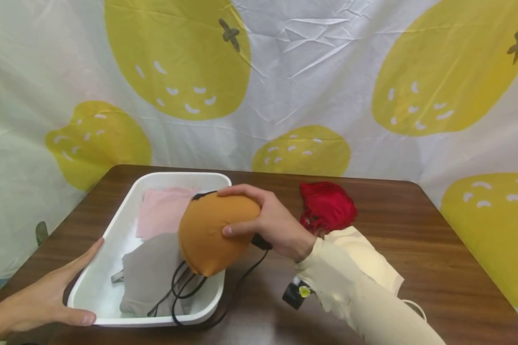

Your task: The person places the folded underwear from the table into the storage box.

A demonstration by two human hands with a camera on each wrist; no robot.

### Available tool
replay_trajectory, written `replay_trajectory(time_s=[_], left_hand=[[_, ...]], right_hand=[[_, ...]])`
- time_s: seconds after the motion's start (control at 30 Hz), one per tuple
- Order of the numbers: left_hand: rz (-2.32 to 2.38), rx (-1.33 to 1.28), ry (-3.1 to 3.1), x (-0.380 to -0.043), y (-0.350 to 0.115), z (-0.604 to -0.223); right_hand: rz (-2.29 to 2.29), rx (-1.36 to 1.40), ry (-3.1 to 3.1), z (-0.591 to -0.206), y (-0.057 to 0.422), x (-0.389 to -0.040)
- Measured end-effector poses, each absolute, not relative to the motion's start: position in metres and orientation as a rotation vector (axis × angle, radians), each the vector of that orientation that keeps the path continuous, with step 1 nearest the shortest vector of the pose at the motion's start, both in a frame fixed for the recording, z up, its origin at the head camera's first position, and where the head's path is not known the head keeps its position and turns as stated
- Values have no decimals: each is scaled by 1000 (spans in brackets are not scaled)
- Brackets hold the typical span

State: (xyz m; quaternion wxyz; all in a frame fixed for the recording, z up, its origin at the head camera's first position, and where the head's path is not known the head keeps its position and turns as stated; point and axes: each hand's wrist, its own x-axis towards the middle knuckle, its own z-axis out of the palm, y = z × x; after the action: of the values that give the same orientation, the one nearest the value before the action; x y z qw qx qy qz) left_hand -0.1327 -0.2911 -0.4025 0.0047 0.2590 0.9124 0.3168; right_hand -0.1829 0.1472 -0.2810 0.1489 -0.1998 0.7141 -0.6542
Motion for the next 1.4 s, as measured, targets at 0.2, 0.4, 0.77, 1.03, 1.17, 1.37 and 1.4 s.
replay_trajectory(time_s=[0.2,0.4,0.77,1.03,1.17,1.37,1.4], left_hand=[[999,805,2850,-133,-291,-403],[977,782,2858,-133,-292,-403],[1045,794,2820,-133,-292,-407],[1026,792,2830,-133,-291,-407],[1008,789,2843,-133,-291,-405],[1050,796,2817,-134,-290,-405],[1048,786,2815,-133,-291,-406]], right_hand=[[-1904,-602,2029,-284,129,-188],[-1893,-635,2061,-290,109,-197],[-1918,-671,2086,-289,78,-213],[-1870,-664,2124,-293,65,-209],[-1795,-730,2110,-301,56,-202],[-1694,-786,2108,-313,47,-197],[-1674,-790,2111,-315,46,-197]])
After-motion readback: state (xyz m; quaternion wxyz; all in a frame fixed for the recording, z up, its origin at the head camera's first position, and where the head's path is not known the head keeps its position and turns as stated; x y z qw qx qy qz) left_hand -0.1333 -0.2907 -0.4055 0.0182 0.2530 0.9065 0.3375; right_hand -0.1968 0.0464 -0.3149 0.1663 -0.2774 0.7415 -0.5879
